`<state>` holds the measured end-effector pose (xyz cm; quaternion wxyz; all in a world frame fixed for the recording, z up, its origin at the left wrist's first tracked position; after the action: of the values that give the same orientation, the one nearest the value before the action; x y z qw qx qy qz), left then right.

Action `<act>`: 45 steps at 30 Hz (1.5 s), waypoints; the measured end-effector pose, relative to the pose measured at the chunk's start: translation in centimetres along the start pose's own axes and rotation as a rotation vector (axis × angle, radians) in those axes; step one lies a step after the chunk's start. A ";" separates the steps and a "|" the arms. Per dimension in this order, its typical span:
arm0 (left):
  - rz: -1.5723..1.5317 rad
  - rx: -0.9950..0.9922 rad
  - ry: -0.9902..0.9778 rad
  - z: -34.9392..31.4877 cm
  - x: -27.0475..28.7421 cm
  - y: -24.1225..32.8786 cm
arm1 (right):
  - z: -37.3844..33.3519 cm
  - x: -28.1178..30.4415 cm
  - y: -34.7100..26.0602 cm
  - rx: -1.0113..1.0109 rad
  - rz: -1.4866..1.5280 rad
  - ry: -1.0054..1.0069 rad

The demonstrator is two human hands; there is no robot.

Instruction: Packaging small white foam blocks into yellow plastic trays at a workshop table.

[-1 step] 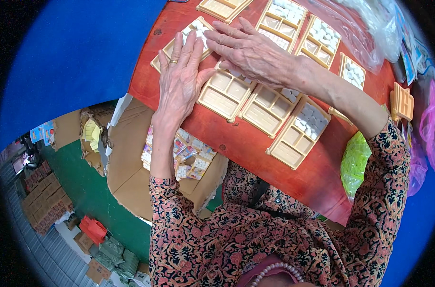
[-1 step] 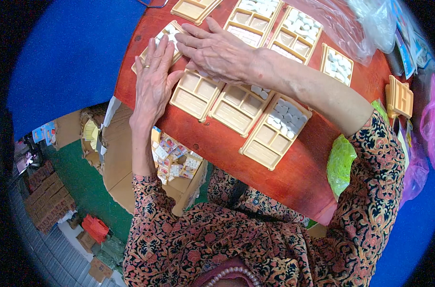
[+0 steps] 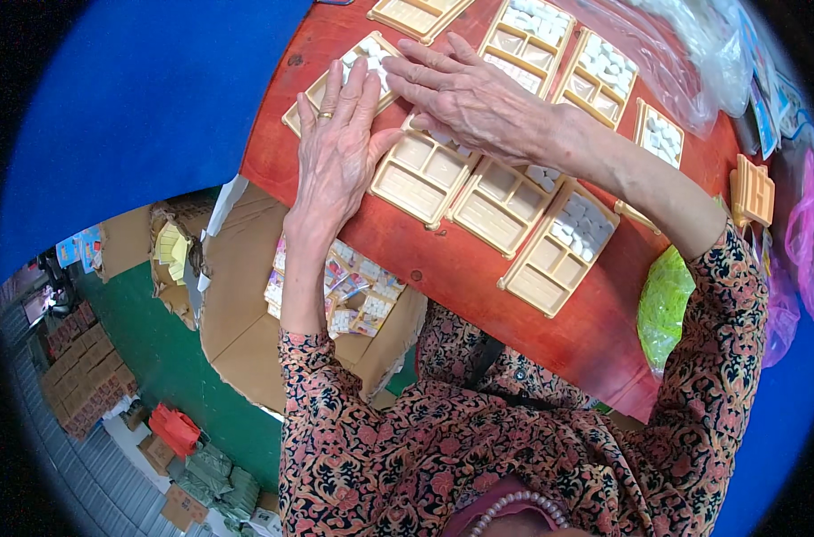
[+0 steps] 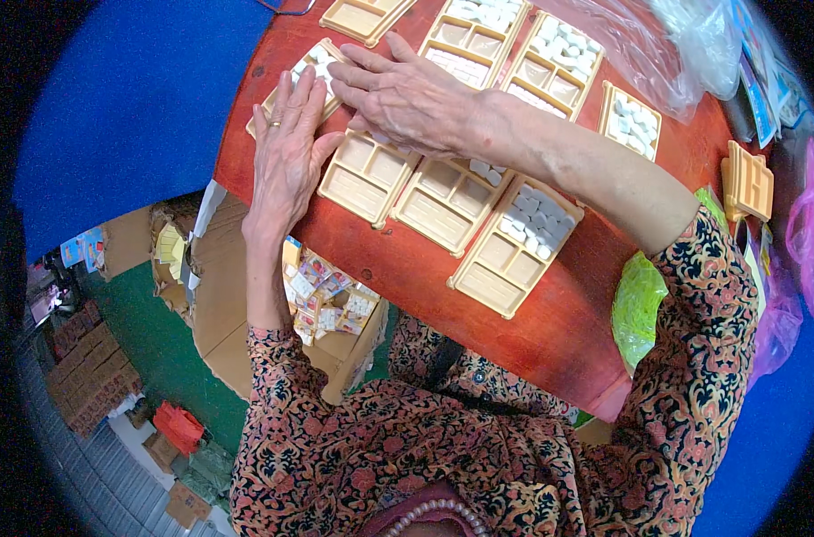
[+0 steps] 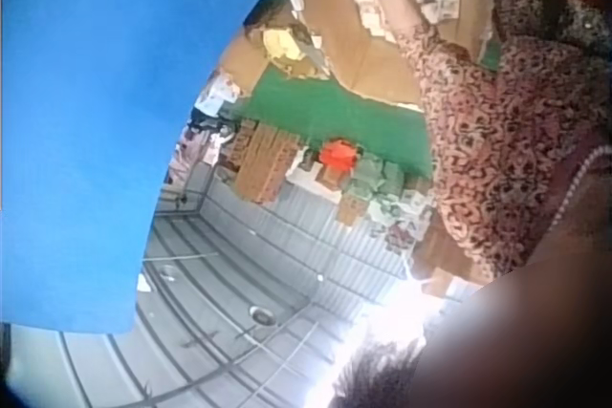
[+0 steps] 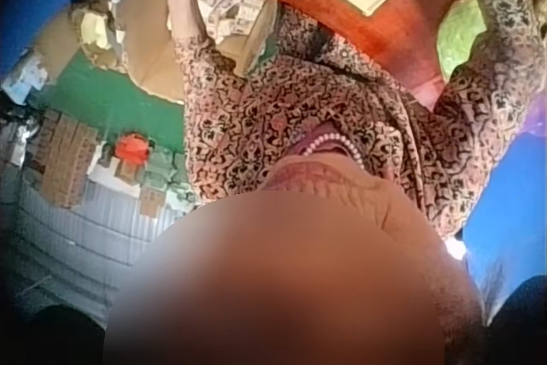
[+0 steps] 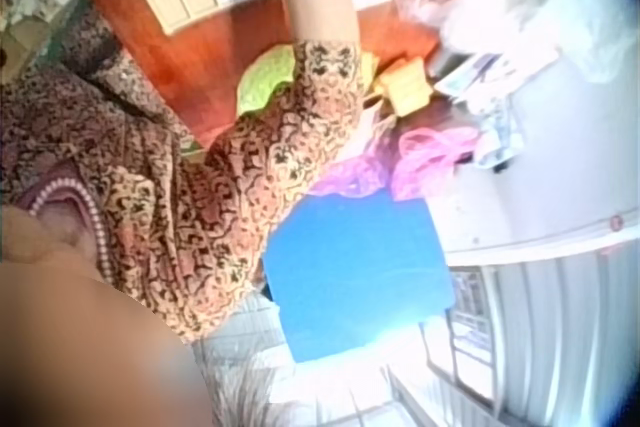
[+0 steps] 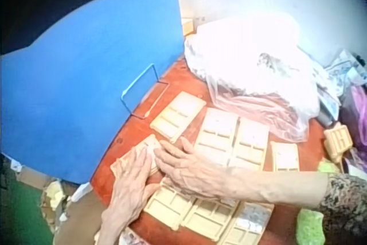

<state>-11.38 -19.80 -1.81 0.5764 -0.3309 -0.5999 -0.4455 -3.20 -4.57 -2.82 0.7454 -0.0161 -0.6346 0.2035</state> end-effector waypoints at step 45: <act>-0.081 -0.013 0.048 -0.6 0.4 0.9 | -7.3 5.4 2.9 -0.226 0.372 0.023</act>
<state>-10.35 -20.00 -1.35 0.5698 -0.2996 -0.5959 -0.4801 3.55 1.51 -0.02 0.6957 -0.2190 -0.6308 0.2650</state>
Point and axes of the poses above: each hand's wrist, its own z-axis towards the middle knuckle, its own x-axis out of the back of the hand, y = z × x, the point moved 3 cm from there along z, towards the middle knuckle
